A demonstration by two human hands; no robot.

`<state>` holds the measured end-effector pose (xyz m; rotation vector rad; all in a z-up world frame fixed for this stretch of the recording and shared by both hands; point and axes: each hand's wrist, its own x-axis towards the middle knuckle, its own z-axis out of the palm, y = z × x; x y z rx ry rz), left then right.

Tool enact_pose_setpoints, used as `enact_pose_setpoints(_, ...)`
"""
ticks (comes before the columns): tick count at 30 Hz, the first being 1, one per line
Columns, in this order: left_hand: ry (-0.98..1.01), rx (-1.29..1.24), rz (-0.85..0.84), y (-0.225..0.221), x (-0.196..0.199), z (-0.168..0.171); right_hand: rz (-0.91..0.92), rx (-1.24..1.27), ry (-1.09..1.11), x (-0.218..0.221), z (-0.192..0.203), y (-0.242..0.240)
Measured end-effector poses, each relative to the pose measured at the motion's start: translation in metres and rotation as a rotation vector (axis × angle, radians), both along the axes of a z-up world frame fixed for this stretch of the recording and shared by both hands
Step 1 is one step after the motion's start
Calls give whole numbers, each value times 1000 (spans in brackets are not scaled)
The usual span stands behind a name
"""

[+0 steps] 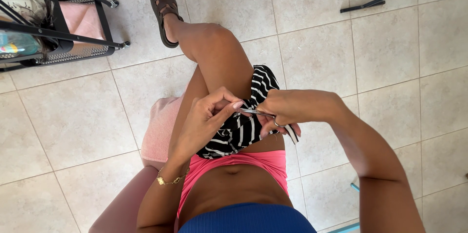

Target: Trimming loose threads and excess fabric from a striped garment using small scissors

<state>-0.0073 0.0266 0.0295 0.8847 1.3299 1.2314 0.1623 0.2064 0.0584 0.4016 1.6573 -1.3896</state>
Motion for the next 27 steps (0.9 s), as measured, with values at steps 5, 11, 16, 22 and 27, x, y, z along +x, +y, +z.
enact_pose_setpoints(5,0,-6,-26,-2,1,-11,109,6,-30,-10,4,4)
enact_pose_setpoints(11,31,-3,-33,-1,4,-11,89,-24,-3,-8,-7,3)
enact_pose_setpoints(16,31,-6,-36,5,2,4,54,-25,3,-2,-9,6)
enact_pose_setpoints(22,-75,-17,-9,5,6,-20,-23,0,-11,8,-12,9)
enact_pose_setpoints(27,-77,-58,293,-17,-37,-33,-162,271,58,22,-1,22)
